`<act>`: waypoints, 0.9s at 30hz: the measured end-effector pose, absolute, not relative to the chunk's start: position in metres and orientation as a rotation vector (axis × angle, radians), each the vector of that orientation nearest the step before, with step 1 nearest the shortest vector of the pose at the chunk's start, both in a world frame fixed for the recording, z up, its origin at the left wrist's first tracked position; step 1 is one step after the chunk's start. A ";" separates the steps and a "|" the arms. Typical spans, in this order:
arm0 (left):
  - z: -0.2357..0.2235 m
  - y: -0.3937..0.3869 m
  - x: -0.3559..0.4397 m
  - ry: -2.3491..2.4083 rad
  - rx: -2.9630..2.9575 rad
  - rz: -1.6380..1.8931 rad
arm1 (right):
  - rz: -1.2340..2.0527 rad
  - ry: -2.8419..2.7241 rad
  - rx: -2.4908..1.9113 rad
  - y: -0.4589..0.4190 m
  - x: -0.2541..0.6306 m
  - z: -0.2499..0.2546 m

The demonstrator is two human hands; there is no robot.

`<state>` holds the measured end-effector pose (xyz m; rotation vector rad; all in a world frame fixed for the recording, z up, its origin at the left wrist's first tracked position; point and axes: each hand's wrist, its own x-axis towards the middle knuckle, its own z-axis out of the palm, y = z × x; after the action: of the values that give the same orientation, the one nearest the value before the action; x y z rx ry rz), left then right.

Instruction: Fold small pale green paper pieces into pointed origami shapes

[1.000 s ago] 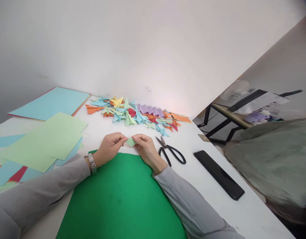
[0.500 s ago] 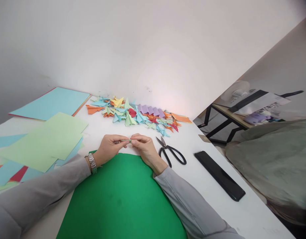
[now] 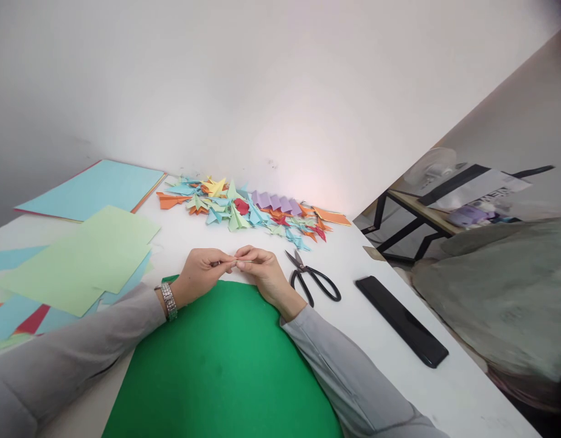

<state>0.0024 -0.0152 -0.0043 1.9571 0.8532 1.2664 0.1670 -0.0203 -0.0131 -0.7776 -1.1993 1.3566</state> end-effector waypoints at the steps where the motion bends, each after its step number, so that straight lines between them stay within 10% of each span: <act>1: -0.004 -0.015 0.003 0.856 1.959 1.262 | 1.360 -1.200 -0.775 -0.021 0.167 -0.013; 27: -0.005 -0.011 0.002 0.881 2.088 1.399 | 1.328 -1.219 -0.814 -0.018 0.168 -0.015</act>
<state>0.0023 -0.0110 -0.0046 2.0883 0.8812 1.3989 0.1680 -0.0183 -0.0147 -0.8138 -1.2186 1.3282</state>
